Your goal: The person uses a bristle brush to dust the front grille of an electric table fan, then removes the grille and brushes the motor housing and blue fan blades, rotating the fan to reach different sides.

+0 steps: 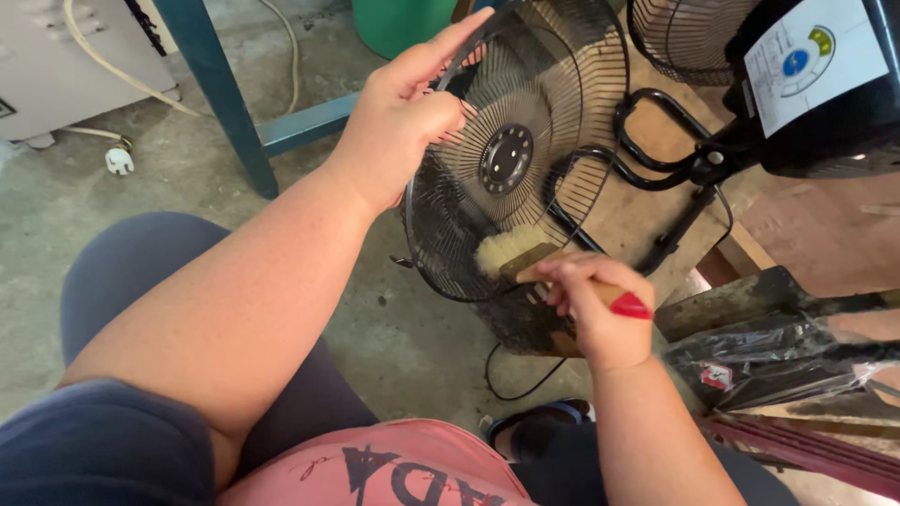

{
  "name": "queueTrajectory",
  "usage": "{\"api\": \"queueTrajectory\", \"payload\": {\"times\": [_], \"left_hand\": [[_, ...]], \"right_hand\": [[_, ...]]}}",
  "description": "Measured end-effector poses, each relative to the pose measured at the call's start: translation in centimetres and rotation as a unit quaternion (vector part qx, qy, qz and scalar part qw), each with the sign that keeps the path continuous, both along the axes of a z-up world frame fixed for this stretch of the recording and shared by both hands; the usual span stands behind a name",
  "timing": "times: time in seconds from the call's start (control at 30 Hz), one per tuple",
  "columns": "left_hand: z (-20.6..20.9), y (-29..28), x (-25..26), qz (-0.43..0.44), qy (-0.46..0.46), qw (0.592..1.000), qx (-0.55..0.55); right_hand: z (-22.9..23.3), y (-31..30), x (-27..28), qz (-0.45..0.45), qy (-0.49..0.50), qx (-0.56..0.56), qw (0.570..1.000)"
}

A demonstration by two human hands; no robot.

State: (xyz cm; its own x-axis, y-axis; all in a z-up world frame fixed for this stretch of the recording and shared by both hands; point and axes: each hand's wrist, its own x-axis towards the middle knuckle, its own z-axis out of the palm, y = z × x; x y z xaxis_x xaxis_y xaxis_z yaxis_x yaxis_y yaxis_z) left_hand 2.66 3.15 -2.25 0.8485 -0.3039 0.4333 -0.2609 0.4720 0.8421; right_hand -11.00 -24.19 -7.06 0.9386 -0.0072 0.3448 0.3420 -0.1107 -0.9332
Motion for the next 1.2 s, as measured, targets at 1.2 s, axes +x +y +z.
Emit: {"api": "queueTrajectory", "payload": {"times": [1.2], "left_hand": [[-0.4,-0.6,0.0,-0.010,0.015,1.000,0.008]], "right_hand": [[3.4,0.8,1.5,-0.067,0.089,-0.094,0.989]]}}
